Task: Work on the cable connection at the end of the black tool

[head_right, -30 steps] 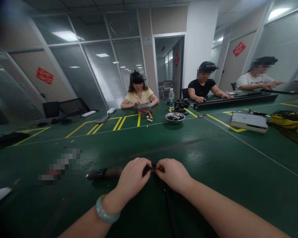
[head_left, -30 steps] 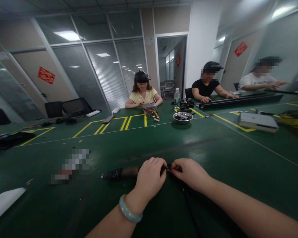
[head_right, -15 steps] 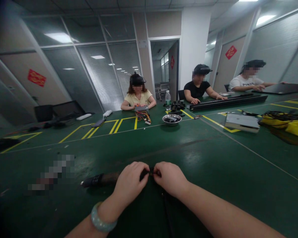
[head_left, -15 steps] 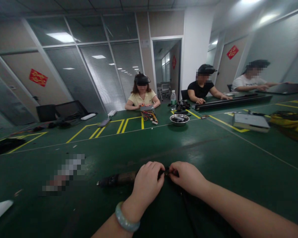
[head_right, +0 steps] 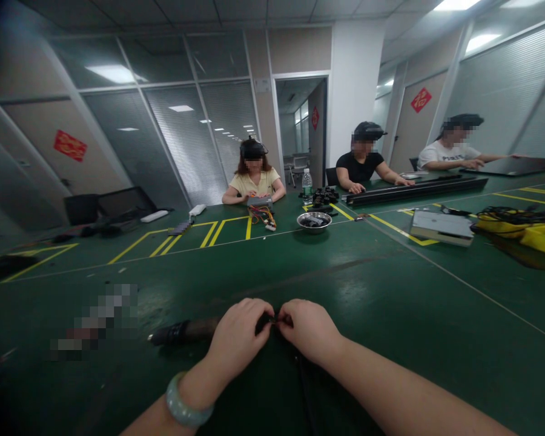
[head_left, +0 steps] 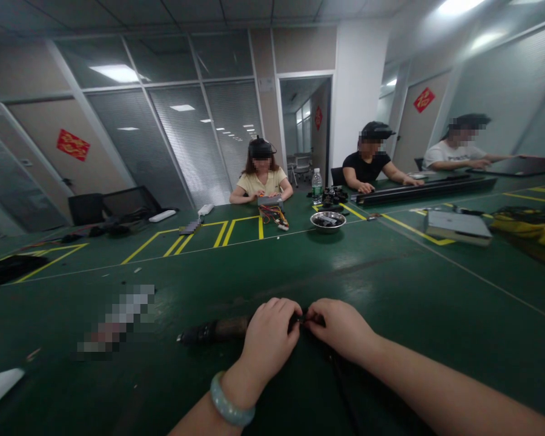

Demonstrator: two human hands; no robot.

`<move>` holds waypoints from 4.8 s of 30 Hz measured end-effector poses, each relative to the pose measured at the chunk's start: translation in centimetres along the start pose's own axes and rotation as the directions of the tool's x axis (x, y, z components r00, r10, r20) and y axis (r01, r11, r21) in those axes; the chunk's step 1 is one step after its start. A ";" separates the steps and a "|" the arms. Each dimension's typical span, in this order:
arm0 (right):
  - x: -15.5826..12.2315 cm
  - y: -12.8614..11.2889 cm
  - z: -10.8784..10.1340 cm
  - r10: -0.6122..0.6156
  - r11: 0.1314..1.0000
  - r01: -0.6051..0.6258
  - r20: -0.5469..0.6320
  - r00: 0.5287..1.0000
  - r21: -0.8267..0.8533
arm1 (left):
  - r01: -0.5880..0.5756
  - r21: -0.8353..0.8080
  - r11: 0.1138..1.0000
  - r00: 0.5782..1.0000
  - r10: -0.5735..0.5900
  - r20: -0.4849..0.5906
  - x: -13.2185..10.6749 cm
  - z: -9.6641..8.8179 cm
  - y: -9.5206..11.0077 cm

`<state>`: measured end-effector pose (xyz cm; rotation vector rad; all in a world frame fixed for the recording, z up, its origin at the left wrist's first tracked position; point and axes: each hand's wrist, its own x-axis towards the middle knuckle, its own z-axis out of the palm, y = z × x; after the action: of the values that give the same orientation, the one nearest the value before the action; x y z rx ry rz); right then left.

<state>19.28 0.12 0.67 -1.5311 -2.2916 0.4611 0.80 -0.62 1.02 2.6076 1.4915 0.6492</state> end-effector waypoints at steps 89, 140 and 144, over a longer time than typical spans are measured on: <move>0.1 0.5 0.2 0.007 0.999 -0.007 -0.013 1.000 0.031 | -0.062 -0.066 0.996 0.996 0.058 -0.062 -0.2 0.6 -0.4; 0.1 0.3 0.0 0.034 0.999 -0.035 0.015 0.999 0.013 | -0.034 -0.044 0.998 0.997 0.030 -0.073 -0.3 1.0 -0.5; 0.1 0.5 0.2 0.019 1.000 -0.019 -0.007 1.000 0.022 | -0.033 -0.063 0.997 0.997 0.028 -0.072 -0.3 1.1 -0.5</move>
<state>19.60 0.38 0.30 -1.5427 -2.2609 0.4836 0.64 -0.45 -0.18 2.5900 1.4265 0.7871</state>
